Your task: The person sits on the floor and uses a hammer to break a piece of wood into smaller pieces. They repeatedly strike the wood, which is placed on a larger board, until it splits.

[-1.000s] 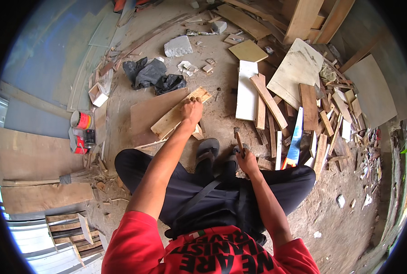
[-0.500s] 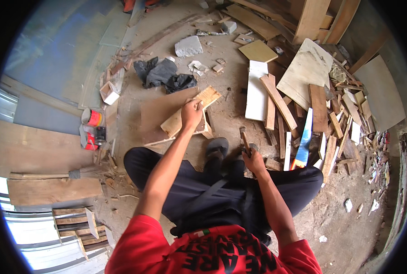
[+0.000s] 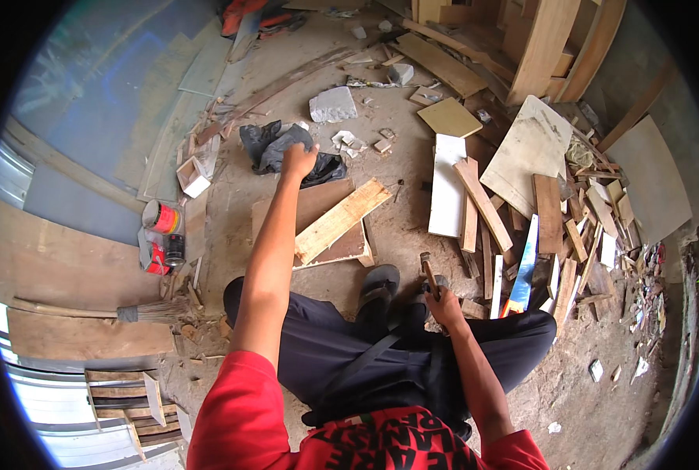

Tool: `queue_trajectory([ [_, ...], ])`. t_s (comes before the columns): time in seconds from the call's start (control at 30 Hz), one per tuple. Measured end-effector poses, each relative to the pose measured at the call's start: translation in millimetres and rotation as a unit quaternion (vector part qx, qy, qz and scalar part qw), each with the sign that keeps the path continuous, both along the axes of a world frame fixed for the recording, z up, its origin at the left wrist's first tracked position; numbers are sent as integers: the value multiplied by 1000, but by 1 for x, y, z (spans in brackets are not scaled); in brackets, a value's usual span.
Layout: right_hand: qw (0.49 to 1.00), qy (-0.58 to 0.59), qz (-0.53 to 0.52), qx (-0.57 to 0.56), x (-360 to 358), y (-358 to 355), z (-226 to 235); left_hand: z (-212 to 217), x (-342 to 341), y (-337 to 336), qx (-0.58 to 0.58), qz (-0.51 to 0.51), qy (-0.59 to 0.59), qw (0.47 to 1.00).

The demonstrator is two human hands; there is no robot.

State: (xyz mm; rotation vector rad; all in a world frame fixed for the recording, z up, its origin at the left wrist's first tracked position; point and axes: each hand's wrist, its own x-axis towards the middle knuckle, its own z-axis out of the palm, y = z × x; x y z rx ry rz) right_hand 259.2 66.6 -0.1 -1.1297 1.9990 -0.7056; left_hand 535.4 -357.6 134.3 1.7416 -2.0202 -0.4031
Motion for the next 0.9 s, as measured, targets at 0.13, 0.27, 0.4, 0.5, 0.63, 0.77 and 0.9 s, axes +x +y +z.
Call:
queue_trajectory([
  [0.13, 999, 2, -8, -32, 6, 0, -8, -45, 12, 70, 129, -79, 73, 986],
  [0.27, 1000, 18, -3, -14, 0, 4, -12, -67, 2, 159, 98, -154, -140, 973],
  [0.4, 1000, 2, 19, 0, 6, 2, -14, -72, 2, 171, 60, -94, -77, 991],
  [0.5, 999, -2, 22, -29, 10, -1, -14, -67, 1, 171, 70, -81, 16, 994],
  [0.63, 996, -7, 18, -88, 17, -7, 0, -44, 0, 175, 198, -29, 395, 897],
  [0.77, 989, -6, 31, -141, 22, -1, 17, -13, -2, 190, 273, -47, 736, 618],
  [0.9, 986, -40, 26, -161, 28, 6, 32, -16, -4, 198, 222, -57, 812, 537],
])
